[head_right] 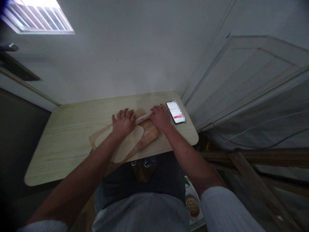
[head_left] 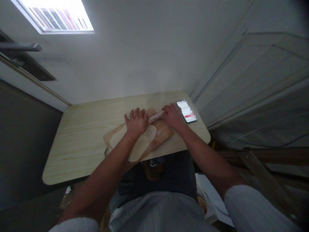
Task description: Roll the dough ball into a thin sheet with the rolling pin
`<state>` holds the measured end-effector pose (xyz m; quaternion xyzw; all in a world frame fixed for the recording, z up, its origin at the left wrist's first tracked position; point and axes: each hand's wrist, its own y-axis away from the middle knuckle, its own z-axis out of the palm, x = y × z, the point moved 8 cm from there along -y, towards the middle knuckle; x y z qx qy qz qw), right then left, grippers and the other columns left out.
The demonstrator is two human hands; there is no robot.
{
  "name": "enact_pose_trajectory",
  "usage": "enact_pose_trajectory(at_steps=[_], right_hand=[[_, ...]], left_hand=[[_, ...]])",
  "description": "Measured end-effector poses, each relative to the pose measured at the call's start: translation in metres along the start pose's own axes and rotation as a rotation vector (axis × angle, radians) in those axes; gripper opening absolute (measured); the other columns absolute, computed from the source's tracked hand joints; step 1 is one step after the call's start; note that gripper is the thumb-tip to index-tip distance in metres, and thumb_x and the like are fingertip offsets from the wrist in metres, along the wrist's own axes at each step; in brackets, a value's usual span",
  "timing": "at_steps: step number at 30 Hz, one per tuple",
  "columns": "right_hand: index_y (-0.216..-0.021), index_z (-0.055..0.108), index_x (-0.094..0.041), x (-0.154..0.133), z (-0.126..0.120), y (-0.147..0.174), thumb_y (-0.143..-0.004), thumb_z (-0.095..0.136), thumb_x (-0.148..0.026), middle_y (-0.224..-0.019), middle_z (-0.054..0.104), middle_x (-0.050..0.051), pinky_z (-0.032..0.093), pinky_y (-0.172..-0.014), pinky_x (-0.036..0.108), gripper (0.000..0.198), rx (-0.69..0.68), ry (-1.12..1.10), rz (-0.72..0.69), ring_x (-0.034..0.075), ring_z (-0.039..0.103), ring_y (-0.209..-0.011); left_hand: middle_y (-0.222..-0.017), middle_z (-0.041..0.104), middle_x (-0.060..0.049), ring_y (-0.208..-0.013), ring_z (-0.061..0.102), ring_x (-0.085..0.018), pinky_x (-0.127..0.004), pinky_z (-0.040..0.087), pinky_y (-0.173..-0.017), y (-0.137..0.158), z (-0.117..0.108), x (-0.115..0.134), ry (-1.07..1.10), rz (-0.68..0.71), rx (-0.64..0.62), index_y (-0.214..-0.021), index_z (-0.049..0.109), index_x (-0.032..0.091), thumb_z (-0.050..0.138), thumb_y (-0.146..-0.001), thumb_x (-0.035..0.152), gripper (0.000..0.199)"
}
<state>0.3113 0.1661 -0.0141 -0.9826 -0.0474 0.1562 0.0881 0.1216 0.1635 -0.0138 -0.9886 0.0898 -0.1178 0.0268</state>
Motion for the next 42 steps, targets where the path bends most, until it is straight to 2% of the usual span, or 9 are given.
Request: enact_pose_trajectory(at_steps=[7, 11, 16, 18, 21, 27, 32, 36, 42], right_hand=[[-0.104, 0.066, -0.021, 0.004, -0.025, 0.035, -0.082, 0.057, -0.018, -0.111, 0.070, 0.009, 0.024, -0.111, 0.051, 0.024, 0.052, 0.120, 0.019, 0.029, 0.054, -0.114], [-0.096, 0.064, -0.021, 0.007, -0.030, 0.061, -0.081, 0.059, -0.021, -0.100, 0.071, 0.008, 0.033, -0.102, 0.047, 0.017, -0.054, 0.154, 0.048, 0.028, 0.060, -0.103], [-0.108, 0.063, -0.025, 0.014, -0.030, 0.129, -0.085, 0.060, -0.029, -0.093, 0.074, 0.004, 0.041, -0.075, 0.032, 0.024, -0.187, 0.012, 0.142, 0.024, 0.067, -0.086], [-0.111, 0.061, -0.026, 0.020, -0.031, 0.154, -0.087, 0.059, -0.030, -0.098, 0.074, 0.004, 0.043, -0.074, 0.031, 0.025, -0.163, -0.082, 0.240, 0.023, 0.068, -0.087], [-0.114, 0.059, -0.025, 0.025, -0.030, 0.179, -0.093, 0.056, -0.041, -0.102, 0.073, 0.005, 0.046, -0.075, 0.031, 0.027, -0.114, -0.218, 0.333, 0.023, 0.069, -0.088], [-0.115, 0.060, -0.022, 0.032, -0.031, 0.175, -0.097, 0.049, -0.054, -0.109, 0.071, 0.010, 0.048, -0.079, 0.033, 0.037, -0.018, -0.193, 0.392, 0.026, 0.068, -0.096], [-0.103, 0.064, -0.023, 0.035, -0.031, 0.163, -0.102, 0.039, -0.052, -0.095, 0.073, 0.007, 0.043, -0.070, 0.029, 0.039, -0.096, -0.132, 0.410, 0.023, 0.068, -0.085], [-0.098, 0.064, -0.025, 0.032, -0.035, 0.170, -0.101, 0.039, -0.056, -0.087, 0.074, 0.007, 0.038, -0.063, 0.028, 0.039, -0.140, -0.117, 0.453, 0.023, 0.068, -0.077], [-0.091, 0.061, -0.026, 0.012, -0.029, 0.190, -0.096, 0.049, -0.061, -0.081, 0.072, 0.004, 0.036, -0.060, 0.027, 0.037, -0.170, -0.149, 0.403, 0.022, 0.067, -0.072]], left_hand=[[-0.161, 0.040, -0.008, -0.151, 0.028, -0.031, -0.064, 0.017, -0.121, 0.035, -0.002, 0.021, -0.024, 0.103, -0.002, -0.148, 0.046, 0.026, 0.018, -0.104, 0.050, 0.057], [-0.162, 0.037, -0.007, -0.152, 0.024, -0.030, -0.064, 0.011, -0.122, 0.045, -0.004, 0.027, -0.032, 0.167, 0.002, -0.147, 0.046, 0.028, 0.023, -0.104, 0.051, 0.054], [-0.162, 0.037, -0.007, -0.152, 0.023, -0.031, -0.065, 0.011, -0.122, 0.033, -0.002, 0.028, -0.015, 0.153, -0.004, -0.146, 0.047, 0.029, 0.026, -0.103, 0.047, 0.051], [-0.161, 0.038, -0.006, -0.152, 0.024, -0.030, -0.065, 0.011, -0.122, 0.025, 0.000, 0.031, -0.012, 0.161, -0.007, -0.146, 0.048, 0.029, 0.025, -0.103, 0.044, 0.051], [-0.160, 0.041, -0.006, -0.150, 0.028, -0.030, -0.065, 0.013, -0.121, 0.013, 0.003, 0.037, 0.000, 0.189, -0.008, -0.146, 0.049, 0.029, 0.023, -0.103, 0.045, 0.052], [-0.157, 0.044, -0.006, -0.147, 0.031, -0.029, -0.065, 0.014, -0.121, -0.018, 0.010, 0.056, 0.029, 0.236, -0.009, -0.142, 0.052, 0.031, 0.026, -0.103, 0.044, 0.050], [-0.155, 0.045, -0.009, -0.146, 0.032, -0.031, -0.068, 0.013, -0.120, -0.033, 0.013, 0.070, 0.069, 0.284, 0.004, -0.142, 0.052, 0.028, 0.027, -0.102, 0.045, 0.051], [-0.156, 0.044, -0.007, -0.146, 0.032, -0.031, -0.066, 0.014, -0.120, -0.020, 0.012, 0.063, 0.059, 0.276, -0.013, -0.143, 0.052, 0.030, 0.029, -0.101, 0.042, 0.049], [-0.160, 0.040, -0.004, -0.150, 0.028, -0.029, -0.063, 0.012, -0.122, 0.025, 0.002, 0.041, 0.004, 0.284, -0.040, -0.149, 0.046, 0.031, 0.023, -0.103, 0.043, 0.053]])
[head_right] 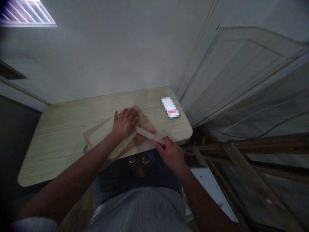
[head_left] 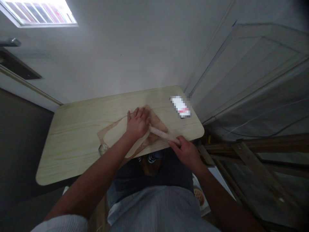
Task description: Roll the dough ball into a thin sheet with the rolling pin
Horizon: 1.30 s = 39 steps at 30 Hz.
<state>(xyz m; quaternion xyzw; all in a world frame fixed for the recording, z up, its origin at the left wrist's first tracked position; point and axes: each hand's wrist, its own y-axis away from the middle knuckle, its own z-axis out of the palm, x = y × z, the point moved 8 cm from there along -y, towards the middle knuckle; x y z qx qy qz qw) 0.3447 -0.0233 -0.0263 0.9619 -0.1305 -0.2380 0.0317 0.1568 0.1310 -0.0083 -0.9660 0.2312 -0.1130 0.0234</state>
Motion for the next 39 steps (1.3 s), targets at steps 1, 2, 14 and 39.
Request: enact_pose_trajectory(at_steps=[1, 2, 14, 39], right_hand=[[-0.090, 0.061, -0.026, -0.001, 0.002, 0.004, -0.095, 0.050, -0.062, -0.080, 0.071, 0.003, 0.036, -0.060, 0.027, 0.038, -0.005, 0.001, -0.011, 0.022, 0.067, -0.072], [-0.089, 0.060, -0.026, -0.003, 0.004, 0.007, -0.095, 0.050, -0.062, -0.080, 0.071, 0.003, 0.036, -0.060, 0.027, 0.038, -0.010, -0.001, -0.018, 0.022, 0.067, -0.072], [-0.089, 0.065, -0.023, -0.003, 0.009, -0.007, -0.085, 0.063, -0.067, -0.091, 0.070, 0.004, 0.041, -0.070, 0.028, 0.044, 0.058, -0.066, -0.060, 0.021, 0.066, -0.085], [-0.088, 0.068, -0.023, -0.040, 0.047, 0.040, -0.090, 0.061, -0.057, -0.079, 0.068, 0.001, 0.039, -0.066, 0.026, 0.035, 0.009, -0.188, -0.182, 0.017, 0.062, -0.072]], left_hand=[[-0.161, 0.039, -0.004, -0.151, 0.028, -0.028, -0.062, 0.011, -0.123, 0.008, -0.001, -0.001, -0.004, 0.009, -0.008, -0.150, 0.044, 0.030, 0.022, -0.103, 0.043, 0.054], [-0.162, 0.039, -0.004, -0.152, 0.027, -0.027, -0.062, 0.011, -0.123, 0.016, -0.001, -0.002, -0.008, 0.016, -0.015, -0.151, 0.043, 0.028, 0.020, -0.104, 0.043, 0.055], [-0.158, 0.042, -0.012, -0.150, 0.032, -0.028, -0.060, 0.014, -0.123, 0.118, -0.013, -0.010, -0.001, -0.002, 0.057, -0.153, 0.038, 0.018, 0.028, -0.105, 0.043, 0.056], [-0.134, 0.065, -0.010, -0.130, 0.052, -0.029, -0.054, 0.033, -0.114, 0.039, -0.024, -0.046, 0.115, 0.014, 0.162, -0.124, 0.066, 0.023, 0.045, -0.099, 0.044, 0.039]])
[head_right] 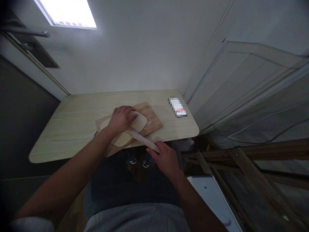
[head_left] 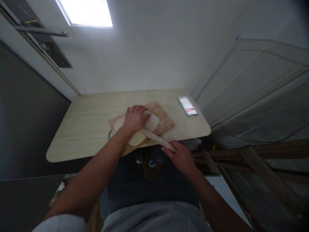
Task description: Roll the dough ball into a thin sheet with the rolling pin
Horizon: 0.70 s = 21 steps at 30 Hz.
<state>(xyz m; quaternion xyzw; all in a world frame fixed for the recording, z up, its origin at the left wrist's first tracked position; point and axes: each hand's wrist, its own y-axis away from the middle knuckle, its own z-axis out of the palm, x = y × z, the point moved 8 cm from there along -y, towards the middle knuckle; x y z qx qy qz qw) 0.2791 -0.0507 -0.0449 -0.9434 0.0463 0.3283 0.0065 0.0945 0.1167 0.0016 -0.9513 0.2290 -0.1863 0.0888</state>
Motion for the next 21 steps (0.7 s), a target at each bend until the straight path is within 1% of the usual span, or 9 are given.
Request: enact_pose_trajectory(at_steps=[3, 6, 10, 13, 18, 21], right_hand=[[-0.090, 0.068, -0.022, 0.003, -0.001, -0.003, -0.095, 0.051, -0.060, -0.079, 0.068, 0.001, 0.039, -0.066, 0.026, 0.042, -0.018, -0.064, -0.008, 0.017, 0.062, -0.072], [-0.090, 0.070, -0.022, 0.006, 0.000, -0.002, -0.099, 0.045, -0.058, -0.076, 0.068, 0.001, 0.039, -0.067, 0.026, 0.045, -0.047, -0.150, 0.001, 0.017, 0.062, -0.072], [-0.088, 0.072, -0.021, 0.006, 0.005, 0.006, -0.098, 0.046, -0.059, -0.070, 0.066, -0.001, 0.038, -0.062, 0.025, 0.047, -0.071, -0.238, 0.060, 0.015, 0.060, -0.065], [-0.092, 0.072, -0.021, -0.001, 0.010, 0.018, -0.096, 0.048, -0.060, -0.066, 0.064, -0.002, 0.037, -0.057, 0.024, 0.046, -0.100, -0.228, 0.085, 0.014, 0.057, -0.060], [-0.099, 0.070, -0.022, -0.018, 0.018, 0.042, -0.096, 0.051, -0.057, -0.079, 0.070, 0.000, 0.043, -0.065, 0.025, 0.040, -0.152, -0.219, 0.042, 0.015, 0.064, -0.070], [-0.104, 0.068, -0.023, -0.025, 0.024, 0.055, -0.098, 0.049, -0.054, -0.086, 0.072, 0.002, 0.046, -0.069, 0.025, 0.037, -0.172, -0.242, 0.017, 0.017, 0.066, -0.076]], left_hand=[[-0.147, 0.055, -0.010, -0.139, 0.043, -0.032, -0.063, 0.027, -0.115, 0.006, 0.012, 0.000, -0.047, 0.005, -0.081, -0.138, 0.056, 0.026, 0.036, -0.103, 0.043, 0.044], [-0.155, 0.046, -0.010, -0.144, 0.036, -0.034, -0.069, 0.023, -0.115, 0.021, 0.010, -0.001, -0.080, -0.015, -0.087, -0.145, 0.048, 0.028, 0.031, -0.103, 0.044, 0.048], [-0.159, 0.041, -0.008, -0.147, 0.031, -0.033, -0.067, 0.021, -0.118, 0.046, 0.002, -0.001, -0.100, -0.019, -0.078, -0.147, 0.047, 0.029, 0.033, -0.103, 0.041, 0.048], [-0.160, 0.040, -0.007, -0.149, 0.031, -0.032, -0.064, 0.022, -0.119, 0.069, -0.003, -0.005, -0.099, -0.059, -0.062, -0.148, 0.047, 0.028, 0.032, -0.103, 0.038, 0.048], [-0.160, 0.041, -0.007, -0.151, 0.029, -0.030, -0.061, 0.018, -0.122, 0.110, -0.012, -0.011, -0.077, -0.096, -0.039, -0.155, 0.037, 0.025, 0.028, -0.104, 0.038, 0.053], [-0.160, 0.041, -0.005, -0.151, 0.028, -0.030, -0.060, 0.015, -0.122, 0.129, -0.017, -0.013, -0.073, -0.104, -0.028, -0.156, 0.036, 0.026, 0.029, -0.104, 0.037, 0.054]])
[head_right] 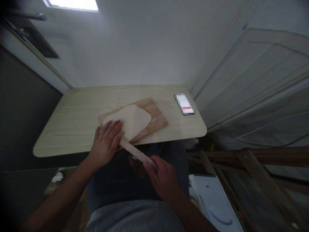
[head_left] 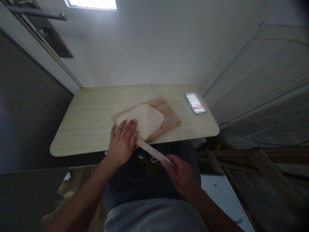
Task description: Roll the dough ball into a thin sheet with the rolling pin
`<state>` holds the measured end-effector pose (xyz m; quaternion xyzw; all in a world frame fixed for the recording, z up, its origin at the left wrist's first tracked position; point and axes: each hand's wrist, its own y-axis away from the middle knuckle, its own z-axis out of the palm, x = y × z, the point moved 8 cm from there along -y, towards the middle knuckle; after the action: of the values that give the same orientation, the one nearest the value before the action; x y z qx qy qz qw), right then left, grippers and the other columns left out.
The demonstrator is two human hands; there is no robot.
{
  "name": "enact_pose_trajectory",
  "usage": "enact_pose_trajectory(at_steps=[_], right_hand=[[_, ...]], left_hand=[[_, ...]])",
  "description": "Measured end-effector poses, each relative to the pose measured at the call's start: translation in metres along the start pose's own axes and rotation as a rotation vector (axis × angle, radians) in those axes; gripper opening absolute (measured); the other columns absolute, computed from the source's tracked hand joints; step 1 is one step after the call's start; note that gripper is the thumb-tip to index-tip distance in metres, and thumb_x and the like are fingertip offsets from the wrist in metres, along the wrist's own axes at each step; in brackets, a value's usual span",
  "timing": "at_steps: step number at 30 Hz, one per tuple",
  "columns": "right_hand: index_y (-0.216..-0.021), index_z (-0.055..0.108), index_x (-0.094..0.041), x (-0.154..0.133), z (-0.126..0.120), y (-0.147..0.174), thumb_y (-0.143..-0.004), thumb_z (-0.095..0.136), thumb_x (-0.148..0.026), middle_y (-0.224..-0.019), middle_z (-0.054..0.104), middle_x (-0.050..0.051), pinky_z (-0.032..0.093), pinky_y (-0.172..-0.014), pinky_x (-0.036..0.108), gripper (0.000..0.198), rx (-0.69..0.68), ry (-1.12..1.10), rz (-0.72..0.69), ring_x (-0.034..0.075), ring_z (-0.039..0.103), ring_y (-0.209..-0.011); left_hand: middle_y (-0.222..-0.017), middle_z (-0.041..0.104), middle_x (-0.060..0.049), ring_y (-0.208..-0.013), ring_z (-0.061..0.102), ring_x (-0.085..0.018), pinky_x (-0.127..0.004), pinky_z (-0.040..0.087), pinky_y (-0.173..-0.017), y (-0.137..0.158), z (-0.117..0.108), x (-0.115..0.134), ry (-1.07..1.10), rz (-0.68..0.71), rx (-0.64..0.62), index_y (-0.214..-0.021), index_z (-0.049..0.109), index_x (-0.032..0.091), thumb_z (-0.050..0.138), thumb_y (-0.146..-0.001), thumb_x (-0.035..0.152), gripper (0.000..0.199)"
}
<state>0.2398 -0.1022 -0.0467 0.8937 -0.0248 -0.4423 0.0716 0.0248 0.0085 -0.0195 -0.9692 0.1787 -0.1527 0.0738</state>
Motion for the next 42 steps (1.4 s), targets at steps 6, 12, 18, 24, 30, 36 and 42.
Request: enact_pose_trajectory(at_steps=[6, 12, 18, 24, 30, 36, 42], right_hand=[[-0.112, 0.067, -0.025, 0.011, -0.002, 0.000, -0.095, 0.054, -0.056, -0.094, 0.073, 0.003, 0.049, -0.073, 0.027, 0.038, 0.050, -0.036, 0.041, 0.019, 0.069, -0.081], [-0.110, 0.068, -0.022, 0.025, -0.028, -0.021, -0.092, 0.054, -0.062, -0.073, 0.067, 0.001, 0.045, -0.059, 0.025, 0.047, 0.194, -0.036, 0.122, 0.016, 0.061, -0.064], [-0.100, 0.071, -0.021, 0.028, -0.035, -0.031, -0.092, 0.053, -0.062, -0.078, 0.071, 0.003, 0.044, -0.062, 0.026, 0.045, 0.186, -0.046, 0.129, 0.017, 0.064, -0.069], [-0.099, 0.071, -0.021, 0.019, -0.006, -0.015, -0.095, 0.051, -0.059, -0.066, 0.066, -0.001, 0.040, -0.055, 0.024, 0.043, -0.010, -0.062, 0.095, 0.014, 0.059, -0.058], [-0.098, 0.070, -0.024, 0.020, -0.007, -0.013, -0.085, 0.068, -0.054, -0.086, 0.072, 0.001, 0.048, -0.069, 0.027, 0.032, 0.038, 0.017, 0.041, 0.018, 0.065, -0.074], [-0.096, 0.072, -0.024, 0.020, -0.018, -0.029, -0.083, 0.071, -0.050, -0.089, 0.072, 0.002, 0.049, -0.074, 0.030, 0.029, -0.036, 0.069, -0.029, 0.020, 0.066, -0.080], [-0.097, 0.073, -0.024, 0.019, -0.043, -0.036, -0.083, 0.069, -0.052, -0.086, 0.074, 0.002, 0.050, -0.071, 0.028, 0.032, 0.041, 0.045, 0.016, 0.020, 0.067, -0.078]], left_hand=[[-0.161, 0.039, -0.006, -0.150, 0.029, -0.030, -0.061, 0.017, -0.122, -0.001, 0.002, 0.000, 0.016, -0.046, 0.009, -0.154, 0.039, 0.028, 0.030, -0.102, 0.034, 0.053], [-0.161, 0.039, -0.008, -0.149, 0.031, -0.033, -0.066, 0.019, -0.120, -0.041, 0.008, 0.016, -0.010, -0.072, -0.016, -0.153, 0.040, 0.028, 0.036, -0.099, 0.030, 0.054], [-0.159, 0.042, -0.008, -0.148, 0.032, -0.035, -0.070, 0.020, -0.117, -0.062, 0.015, 0.023, -0.032, -0.045, -0.020, -0.149, 0.046, 0.029, 0.039, -0.098, 0.030, 0.051], [-0.158, 0.044, -0.007, -0.149, 0.032, -0.032, -0.066, 0.018, -0.120, -0.031, 0.007, 0.016, -0.001, -0.081, 0.002, -0.148, 0.047, 0.027, 0.033, -0.102, 0.034, 0.049], [-0.158, 0.045, -0.007, -0.150, 0.032, -0.028, -0.060, 0.014, -0.123, 0.033, -0.005, 0.002, 0.055, -0.140, 0.083, -0.153, 0.040, 0.029, 0.032, -0.104, 0.036, 0.050], [-0.157, 0.045, -0.012, -0.147, 0.036, -0.030, -0.058, 0.019, -0.122, 0.064, 0.004, -0.007, 0.104, -0.200, 0.145, -0.154, 0.036, 0.026, 0.048, -0.099, 0.048, 0.061], [-0.154, 0.050, -0.006, -0.146, 0.036, -0.033, -0.063, 0.018, -0.120, 0.067, 0.002, -0.029, 0.006, -0.217, 0.163, -0.144, 0.051, 0.036, 0.056, -0.095, 0.050, 0.051]])
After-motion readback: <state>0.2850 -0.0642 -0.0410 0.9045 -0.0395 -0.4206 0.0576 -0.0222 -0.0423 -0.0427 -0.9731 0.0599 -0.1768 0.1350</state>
